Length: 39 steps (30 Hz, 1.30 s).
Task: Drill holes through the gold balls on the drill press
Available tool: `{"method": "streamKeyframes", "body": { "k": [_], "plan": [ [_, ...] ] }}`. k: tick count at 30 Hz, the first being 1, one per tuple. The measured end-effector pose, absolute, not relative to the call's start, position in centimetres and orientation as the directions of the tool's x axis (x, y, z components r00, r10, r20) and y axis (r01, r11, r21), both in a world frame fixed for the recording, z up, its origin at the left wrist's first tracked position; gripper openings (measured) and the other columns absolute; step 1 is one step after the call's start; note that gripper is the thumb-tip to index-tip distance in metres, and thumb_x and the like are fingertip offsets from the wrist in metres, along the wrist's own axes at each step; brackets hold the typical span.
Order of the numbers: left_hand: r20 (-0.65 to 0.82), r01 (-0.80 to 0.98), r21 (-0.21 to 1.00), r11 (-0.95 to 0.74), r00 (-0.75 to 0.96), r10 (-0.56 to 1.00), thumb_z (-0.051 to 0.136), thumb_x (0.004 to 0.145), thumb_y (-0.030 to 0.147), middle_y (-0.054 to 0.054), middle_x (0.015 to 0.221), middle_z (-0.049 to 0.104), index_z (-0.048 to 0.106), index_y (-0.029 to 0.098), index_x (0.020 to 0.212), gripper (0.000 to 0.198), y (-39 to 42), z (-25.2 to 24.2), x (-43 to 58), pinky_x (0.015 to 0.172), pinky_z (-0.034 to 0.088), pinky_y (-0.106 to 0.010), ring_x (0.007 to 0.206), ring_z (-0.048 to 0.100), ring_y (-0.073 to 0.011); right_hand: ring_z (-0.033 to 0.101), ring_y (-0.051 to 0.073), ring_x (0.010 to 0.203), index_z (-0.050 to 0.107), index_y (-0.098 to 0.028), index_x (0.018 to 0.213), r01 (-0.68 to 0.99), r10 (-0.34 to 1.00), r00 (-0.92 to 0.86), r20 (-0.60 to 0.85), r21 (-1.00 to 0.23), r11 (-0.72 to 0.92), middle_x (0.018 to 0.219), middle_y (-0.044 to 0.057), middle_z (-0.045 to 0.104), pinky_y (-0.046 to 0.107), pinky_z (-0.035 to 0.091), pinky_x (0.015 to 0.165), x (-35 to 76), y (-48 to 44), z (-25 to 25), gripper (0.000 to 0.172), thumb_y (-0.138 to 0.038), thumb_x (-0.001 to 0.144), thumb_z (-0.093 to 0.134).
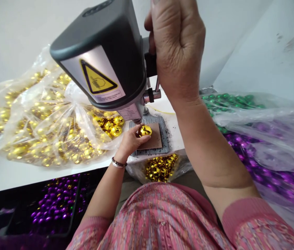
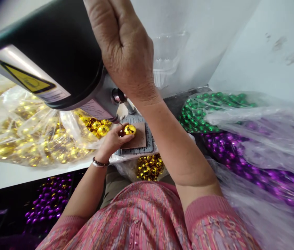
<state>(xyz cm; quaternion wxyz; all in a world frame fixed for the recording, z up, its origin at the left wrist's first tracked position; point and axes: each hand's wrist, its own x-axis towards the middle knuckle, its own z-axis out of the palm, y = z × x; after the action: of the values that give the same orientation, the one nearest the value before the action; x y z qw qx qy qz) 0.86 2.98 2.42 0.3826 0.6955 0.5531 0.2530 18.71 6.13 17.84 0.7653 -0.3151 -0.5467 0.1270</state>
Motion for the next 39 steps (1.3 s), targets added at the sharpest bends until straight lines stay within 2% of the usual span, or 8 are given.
{"method": "streamKeyframes", "body": {
  "k": [4,7,9,12,15,20,25,39],
  "plan": [
    [-0.089,0.554,0.831,-0.058,0.234,0.968,0.084,0.067,0.029,-0.002,0.085,0.073,0.069,0.015,0.126,0.062,2.5,2.2,1.0,0.079,0.053,-0.03,0.08,0.065,-0.018,0.054,-0.001,0.066,0.052,-0.018,0.073,0.24,0.537,0.442,0.719,-0.671,0.701,0.06,-0.007,0.04,0.013,0.052,0.082,18.3,5.1,18.7,0.044,-0.06,0.085,0.047],
    [-0.072,0.535,0.842,-0.067,0.234,0.969,0.085,0.066,0.028,-0.003,0.09,0.075,0.071,0.017,0.124,0.061,2.4,1.8,1.0,0.084,0.054,-0.031,0.085,0.067,-0.0199,0.05,0.002,0.061,0.053,-0.016,0.075,0.243,0.51,0.43,0.745,-0.639,0.73,0.062,-0.005,0.044,0.019,0.053,0.075,18.2,4.6,18.4,0.06,-0.075,0.067,0.042],
    [-0.065,0.514,0.854,-0.076,0.251,0.966,0.084,0.067,0.029,-0.002,0.094,0.076,0.071,0.019,0.123,0.058,2.4,1.5,0.9,0.085,0.054,-0.032,0.088,0.068,-0.0203,0.051,0.003,0.062,0.055,-0.015,0.078,0.254,0.486,0.404,0.775,-0.605,0.755,0.067,-0.004,0.049,0.02,0.05,0.068,18.2,3.9,18.0,0.051,-0.066,0.076,0.048],
    [-0.045,0.485,0.87,-0.092,0.264,0.964,0.083,0.067,0.03,-0.003,0.102,0.077,0.072,0.021,0.122,0.057,2.5,1.0,0.9,0.084,0.054,-0.032,0.091,0.069,-0.0218,0.055,0.002,0.064,0.062,-0.016,0.091,0.217,0.45,0.358,0.818,-0.542,0.812,0.075,-0.004,0.054,0.019,0.045,0.064,18.2,2.2,17.0,0.017,-0.029,0.095,0.052],
    [-0.012,0.486,0.864,-0.132,0.282,0.959,0.083,0.067,0.029,-0.004,0.102,0.078,0.073,0.021,0.121,0.055,2.6,0.5,0.8,0.083,0.053,-0.033,0.092,0.07,-0.0237,0.053,0.002,0.062,0.067,-0.023,0.102,0.111,0.512,0.319,0.797,-0.568,0.815,0.075,-0.005,0.054,0.019,0.044,0.059,18.2,0.1,15.7,0.022,-0.015,0.094,0.048],
    [-0.006,0.498,0.854,-0.148,0.294,0.956,0.082,0.069,0.029,-0.005,0.098,0.077,0.074,0.021,0.116,0.048,2.6,0.3,0.8,0.084,0.053,-0.033,0.09,0.069,-0.0241,0.048,0.008,0.055,0.074,-0.031,0.1,0.13,0.606,0.325,0.726,-0.669,0.732,0.059,-0.003,0.05,0.026,0.044,0.051,17.8,-2.0,13.6,0.019,-0.027,0.089,0.058],
    [-0.004,0.494,0.858,-0.141,0.281,0.96,0.084,0.067,0.028,-0.005,0.093,0.077,0.076,0.021,0.112,0.046,2.5,0.6,0.9,0.086,0.053,-0.034,0.088,0.069,-0.0241,0.053,0.007,0.056,0.074,-0.032,0.102,0.211,0.574,0.413,0.707,-0.687,0.695,0.057,-0.005,0.051,0.028,0.056,0.066,17.1,-2.7,12.7,0.027,-0.049,0.091,0.056],
    [-0.035,0.527,0.838,-0.143,0.314,0.949,0.079,0.074,0.03,-0.005,0.107,0.076,0.071,0.019,0.123,0.05,2.2,0.6,0.9,0.086,0.052,-0.029,0.093,0.067,-0.0203,0.056,0.005,0.06,0.071,-0.027,0.109,0.282,0.519,0.357,0.777,-0.619,0.733,0.069,-0.004,0.06,0.028,0.059,0.076,17.5,-3.4,10.4,0.022,-0.027,0.092,0.057]
  ]
}}
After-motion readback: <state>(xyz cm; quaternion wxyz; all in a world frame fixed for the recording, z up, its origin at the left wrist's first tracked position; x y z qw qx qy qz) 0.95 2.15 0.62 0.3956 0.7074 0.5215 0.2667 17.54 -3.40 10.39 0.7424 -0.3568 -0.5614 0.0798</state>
